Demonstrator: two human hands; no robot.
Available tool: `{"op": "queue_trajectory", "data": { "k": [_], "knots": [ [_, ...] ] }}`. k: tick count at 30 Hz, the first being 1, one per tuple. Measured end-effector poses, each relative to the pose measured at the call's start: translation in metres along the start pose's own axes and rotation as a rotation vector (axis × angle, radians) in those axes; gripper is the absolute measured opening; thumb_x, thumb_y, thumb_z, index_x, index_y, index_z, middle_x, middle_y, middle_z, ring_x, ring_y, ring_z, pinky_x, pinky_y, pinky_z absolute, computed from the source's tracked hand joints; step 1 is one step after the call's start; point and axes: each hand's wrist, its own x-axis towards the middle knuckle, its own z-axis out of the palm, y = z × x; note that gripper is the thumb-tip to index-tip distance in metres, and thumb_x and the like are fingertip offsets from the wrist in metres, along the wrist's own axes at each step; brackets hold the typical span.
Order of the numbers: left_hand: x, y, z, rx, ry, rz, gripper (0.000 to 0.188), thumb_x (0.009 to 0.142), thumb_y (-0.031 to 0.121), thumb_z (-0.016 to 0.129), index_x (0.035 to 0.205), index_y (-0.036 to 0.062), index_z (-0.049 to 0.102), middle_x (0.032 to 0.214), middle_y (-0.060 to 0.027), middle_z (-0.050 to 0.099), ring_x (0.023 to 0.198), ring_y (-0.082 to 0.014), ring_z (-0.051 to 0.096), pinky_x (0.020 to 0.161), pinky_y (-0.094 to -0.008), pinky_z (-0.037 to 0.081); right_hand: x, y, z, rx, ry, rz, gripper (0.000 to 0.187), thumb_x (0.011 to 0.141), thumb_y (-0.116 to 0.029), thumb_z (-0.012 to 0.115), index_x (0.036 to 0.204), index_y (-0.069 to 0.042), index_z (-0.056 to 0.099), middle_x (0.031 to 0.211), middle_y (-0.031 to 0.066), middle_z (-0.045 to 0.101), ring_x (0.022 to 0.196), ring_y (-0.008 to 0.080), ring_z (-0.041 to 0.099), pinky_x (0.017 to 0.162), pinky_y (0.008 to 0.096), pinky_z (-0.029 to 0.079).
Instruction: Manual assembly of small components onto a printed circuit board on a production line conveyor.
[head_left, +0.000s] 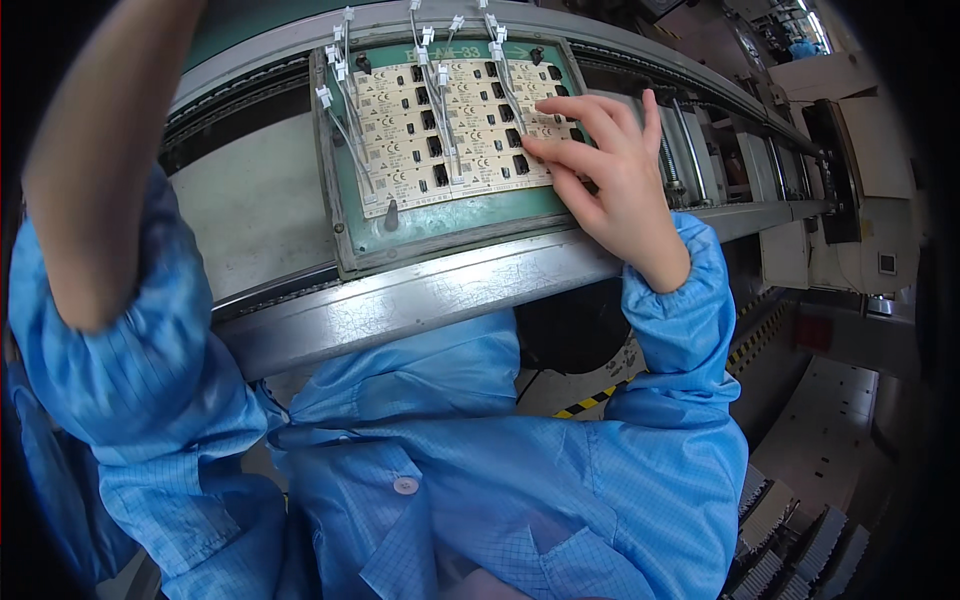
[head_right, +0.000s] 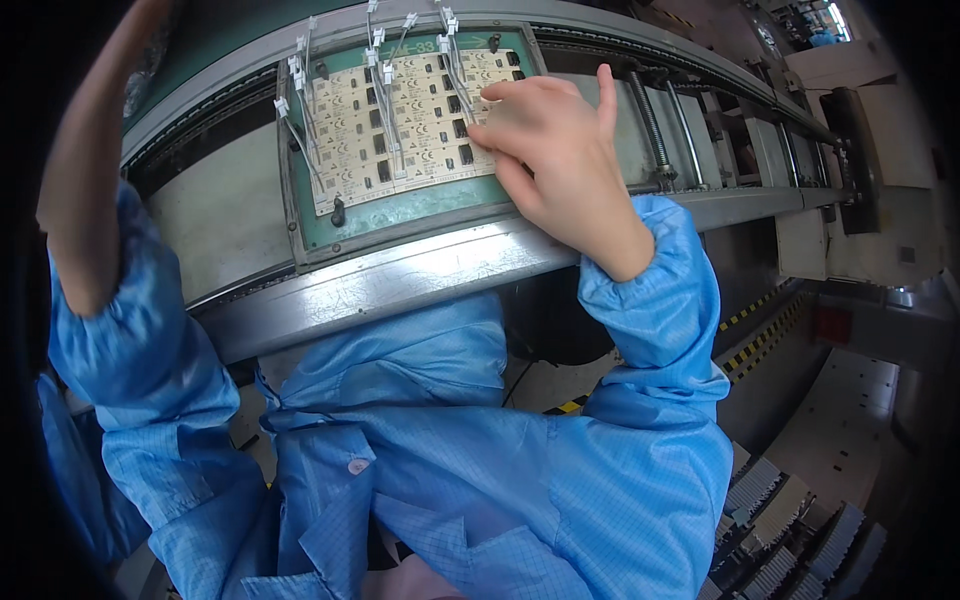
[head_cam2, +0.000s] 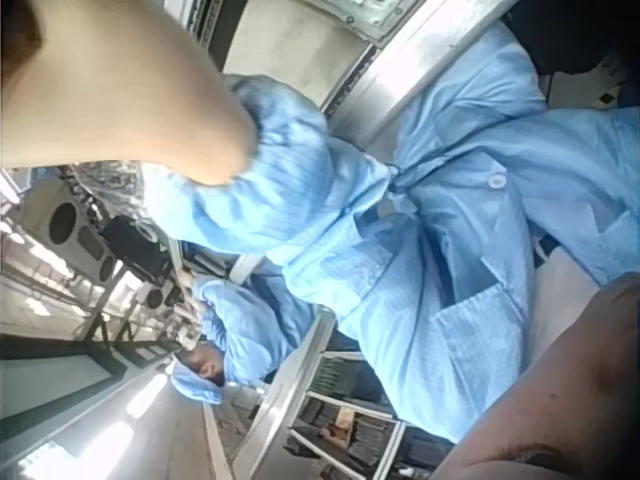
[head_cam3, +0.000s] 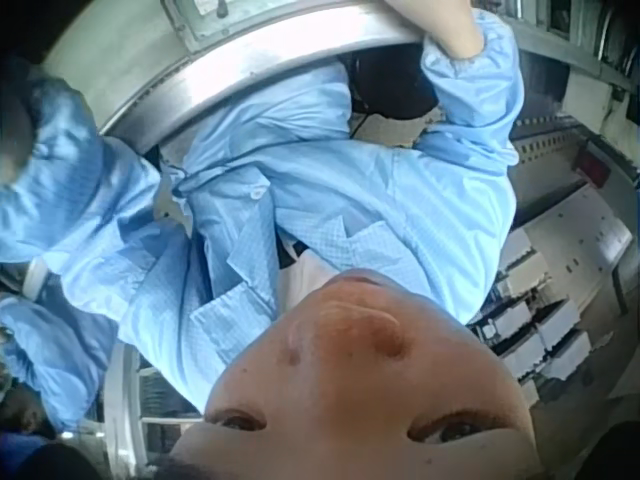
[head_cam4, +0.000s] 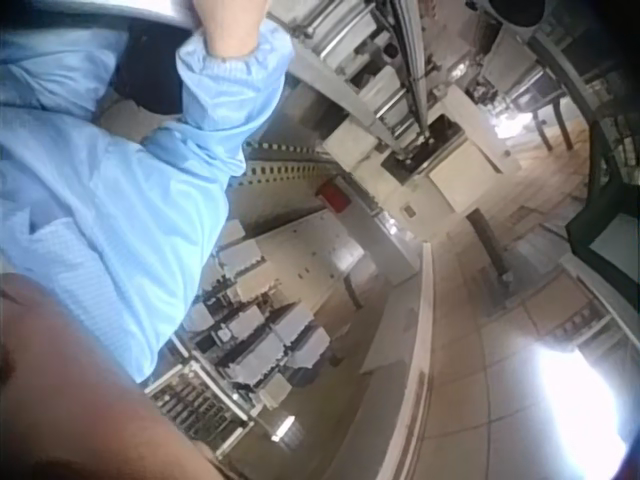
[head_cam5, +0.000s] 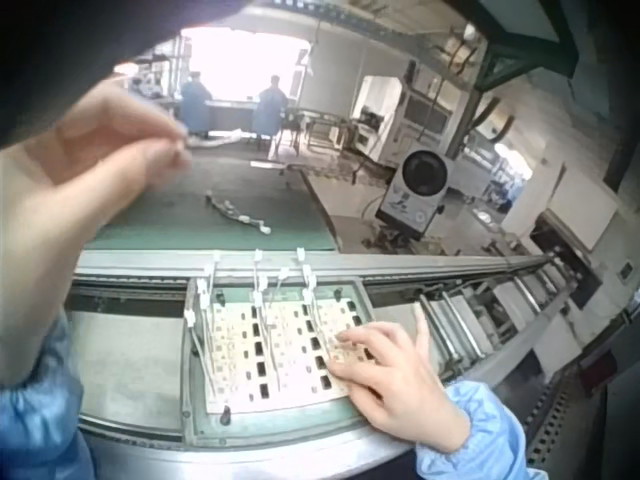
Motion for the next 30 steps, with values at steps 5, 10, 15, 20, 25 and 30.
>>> {"op": "queue_trajectory", "data": {
  "k": [5, 10, 15, 20, 25, 30],
  "knots": [
    [-0.019, 0.01, -0.011, -0.06, -0.071, 0.33, 0.018, 0.1, 0.008, 0.067, 0.115, 0.0008, 0.074, 0.113, -0.0126, 0.076, 0.108, -0.0245, 0.072, 0.097, -0.0337, 0.057, 0.012, 0.006, -0.007, 0.056, -0.093, -0.066, 0.023, 0.091, -0.013, 0.063, 0.107, -0.018, 0.078, 0.14, 0.0044, 0.061, 0.138, 0.0296, 0.048, 0.12, 0.0705, 0.01],
    [-0.048, 0.07, 0.013, 0.044, -0.256, -0.025, 0.015, 0.091, 0.005, 0.073, 0.105, 0.0051, 0.075, 0.1, -0.0053, 0.077, 0.096, -0.0189, 0.07, 0.091, -0.0323, 0.049, 0.017, 0.01, 0.009, -0.015, 0.031, -0.068, 0.033, 0.087, -0.014, 0.062, 0.111, -0.028, 0.081, 0.147, 0.0031, 0.057, 0.14, 0.0285, 0.045, 0.12, 0.0692, 0.012],
    [-0.065, 0.08, 0.067, 0.092, -0.346, -0.04, 0.007, 0.085, 0.013, 0.074, 0.091, 0.0152, 0.071, 0.084, -0.0005, 0.072, 0.087, -0.0229, 0.066, 0.084, -0.0428, 0.038, 0.02, 0.008, 0.014, 0.074, 0.02, 0.017, 0.033, 0.085, -0.016, 0.061, 0.109, -0.026, 0.082, 0.148, 0.0041, 0.057, 0.141, 0.0296, 0.043, 0.12, 0.0692, 0.012],
    [-0.074, 0.085, 0.098, 0.188, -0.488, 0.0, 0.005, 0.086, 0.015, 0.071, 0.09, 0.0122, 0.07, 0.092, -0.0027, 0.068, 0.097, -0.0266, 0.061, 0.088, -0.0443, 0.036, 0.054, 0.033, 0.005, 0.028, 0.207, -0.019, 0.021, 0.088, -0.017, 0.061, 0.1, -0.015, 0.079, 0.115, 0.0074, 0.067, 0.111, 0.0303, 0.058, 0.1, 0.0522, 0.037],
    [-0.073, 0.089, 0.11, 0.177, -0.547, -0.106, 0.005, 0.083, 0.015, 0.074, 0.085, 0.0103, 0.074, 0.096, -0.0044, 0.064, 0.1, -0.0275, 0.057, 0.089, -0.0445, 0.036, 0.071, 0.085, 0.009, 0.334, 0.478, 0.174, 0.021, 0.083, -0.018, 0.06, 0.087, -0.01, 0.079, 0.093, 0.0145, 0.072, 0.095, 0.033, 0.069, 0.089, 0.044, 0.052],
    [-0.071, 0.08, 0.103, 0.021, -0.572, -0.28, 0.008, 0.083, 0.017, 0.077, 0.086, 0.0097, 0.079, 0.099, -0.0034, 0.068, 0.101, -0.0292, 0.055, 0.094, -0.0412, 0.039, 0.061, 0.088, 0.001, 0.35, 0.448, 0.244, 0.023, 0.083, -0.02, 0.061, 0.09, -0.008, 0.079, 0.097, 0.0179, 0.073, 0.096, 0.0337, 0.07, 0.088, 0.0415, 0.054]
  ]
}}
